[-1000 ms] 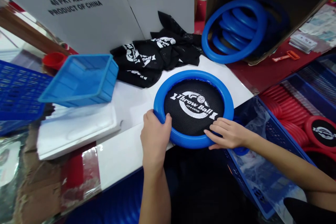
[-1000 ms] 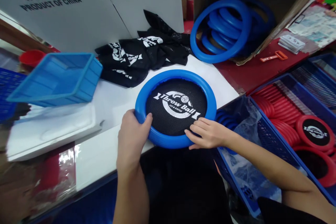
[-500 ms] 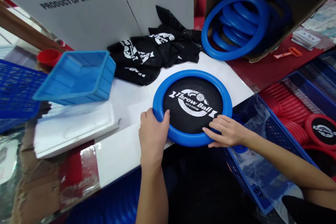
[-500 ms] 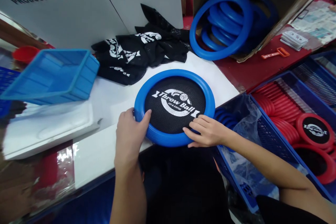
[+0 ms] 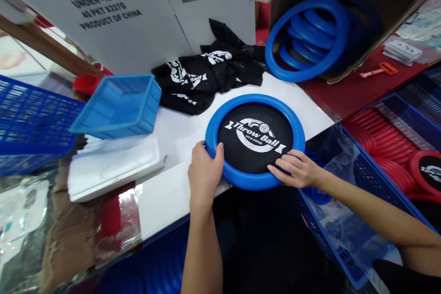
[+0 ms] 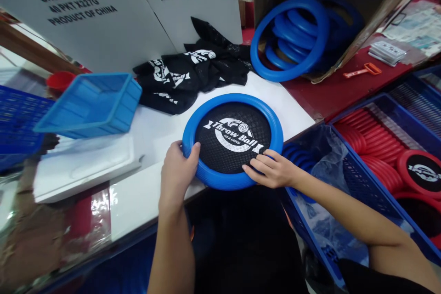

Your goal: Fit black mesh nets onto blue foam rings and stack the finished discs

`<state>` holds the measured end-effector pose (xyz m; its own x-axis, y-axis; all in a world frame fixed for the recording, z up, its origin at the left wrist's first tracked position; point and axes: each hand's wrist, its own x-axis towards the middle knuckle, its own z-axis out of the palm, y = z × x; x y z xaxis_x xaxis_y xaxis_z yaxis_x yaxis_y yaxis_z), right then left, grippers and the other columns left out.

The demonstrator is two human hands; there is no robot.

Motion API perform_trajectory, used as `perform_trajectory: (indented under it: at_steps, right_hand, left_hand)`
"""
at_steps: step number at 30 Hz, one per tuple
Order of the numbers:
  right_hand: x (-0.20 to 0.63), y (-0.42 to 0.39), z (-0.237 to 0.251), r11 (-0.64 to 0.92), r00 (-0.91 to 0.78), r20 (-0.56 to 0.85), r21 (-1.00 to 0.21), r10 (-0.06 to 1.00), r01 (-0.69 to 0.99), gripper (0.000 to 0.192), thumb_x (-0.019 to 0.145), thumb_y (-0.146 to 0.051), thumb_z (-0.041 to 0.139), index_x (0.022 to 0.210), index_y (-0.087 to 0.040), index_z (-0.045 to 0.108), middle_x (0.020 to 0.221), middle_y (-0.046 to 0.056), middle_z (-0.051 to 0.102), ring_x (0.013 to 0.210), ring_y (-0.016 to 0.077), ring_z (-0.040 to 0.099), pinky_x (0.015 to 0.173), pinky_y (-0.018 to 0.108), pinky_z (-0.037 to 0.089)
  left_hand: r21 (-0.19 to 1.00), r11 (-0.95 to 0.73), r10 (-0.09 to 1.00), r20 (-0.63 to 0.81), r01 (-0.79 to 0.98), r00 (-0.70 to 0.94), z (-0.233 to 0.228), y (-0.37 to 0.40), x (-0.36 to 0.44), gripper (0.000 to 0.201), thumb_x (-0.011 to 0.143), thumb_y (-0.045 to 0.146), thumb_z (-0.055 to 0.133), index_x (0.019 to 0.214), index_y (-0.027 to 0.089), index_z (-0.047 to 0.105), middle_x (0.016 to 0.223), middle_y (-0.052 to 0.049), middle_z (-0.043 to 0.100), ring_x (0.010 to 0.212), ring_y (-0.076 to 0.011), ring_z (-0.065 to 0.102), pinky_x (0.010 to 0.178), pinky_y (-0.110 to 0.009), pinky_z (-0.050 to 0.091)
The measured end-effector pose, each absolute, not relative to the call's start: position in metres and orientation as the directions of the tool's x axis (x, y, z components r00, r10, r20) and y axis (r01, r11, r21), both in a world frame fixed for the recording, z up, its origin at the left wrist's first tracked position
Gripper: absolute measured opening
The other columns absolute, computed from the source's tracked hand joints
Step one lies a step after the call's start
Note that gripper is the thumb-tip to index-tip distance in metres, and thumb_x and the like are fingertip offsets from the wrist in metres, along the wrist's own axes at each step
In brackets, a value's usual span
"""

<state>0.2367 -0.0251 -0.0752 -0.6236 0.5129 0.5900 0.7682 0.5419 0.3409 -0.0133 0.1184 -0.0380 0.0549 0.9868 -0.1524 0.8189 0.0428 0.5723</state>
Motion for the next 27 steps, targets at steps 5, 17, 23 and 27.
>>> perform_trajectory:
  at_steps: [5, 17, 23, 27]
  right_hand:
    - [0.234, -0.027, -0.081, 0.541, -0.634, 0.593, 0.359, 0.497, 0.760, 0.020, 0.102, -0.016, 0.062, 0.116, -0.018, 0.075, 0.124, 0.008, 0.077, 0.116, 0.0210, 0.069, 0.107, 0.045, 0.049]
    - [0.225, -0.007, -0.068, 0.600, -0.680, 0.552, 0.357, 0.483, 0.716, 0.024, 0.105, -0.015, 0.055, 0.121, -0.012, 0.072, 0.133, 0.014, 0.074, 0.128, 0.0281, 0.070, 0.105, 0.054, 0.060]
    - [0.215, 0.006, -0.018, 0.644, -0.699, 0.570, 0.348, 0.432, 0.681, 0.027, 0.105, -0.025, 0.061, 0.125, -0.007, 0.070, 0.118, 0.015, 0.078, 0.110, 0.0275, 0.074, 0.100, 0.049, 0.061]
    - [0.204, 0.019, 0.017, 0.649, -0.640, 0.641, 0.278, 0.424, 0.708, 0.041, 0.103, -0.040, 0.070, 0.122, -0.003, 0.069, 0.107, 0.016, 0.077, 0.101, 0.0259, 0.074, 0.089, 0.042, 0.061]
  left_hand:
    - [0.808, 0.105, 0.974, -0.201, 0.580, 0.104, -0.046, 0.125, -0.032, 0.060, 0.082, 0.061, 0.069, 0.119, 0.014, 0.068, 0.111, -0.016, 0.077, 0.105, -0.0357, 0.073, 0.096, -0.049, 0.058]
    - [0.907, 0.384, 0.919, -0.394, -0.172, -0.025, -0.051, 0.084, -0.034, 0.051, 0.082, 0.039, 0.068, 0.127, 0.017, 0.071, 0.122, -0.014, 0.080, 0.127, -0.0350, 0.071, 0.105, -0.048, 0.063]
    - [0.784, 0.515, 0.837, -0.547, -0.346, 0.005, -0.017, 0.095, -0.023, 0.035, 0.090, 0.021, 0.062, 0.122, 0.015, 0.076, 0.117, -0.011, 0.082, 0.131, -0.0297, 0.070, 0.109, -0.040, 0.062]
    - [0.726, 0.481, 0.860, -0.501, -0.490, 0.102, 0.019, 0.102, -0.023, 0.030, 0.095, 0.019, 0.062, 0.122, 0.013, 0.074, 0.121, -0.013, 0.081, 0.130, -0.0290, 0.070, 0.110, -0.039, 0.061]
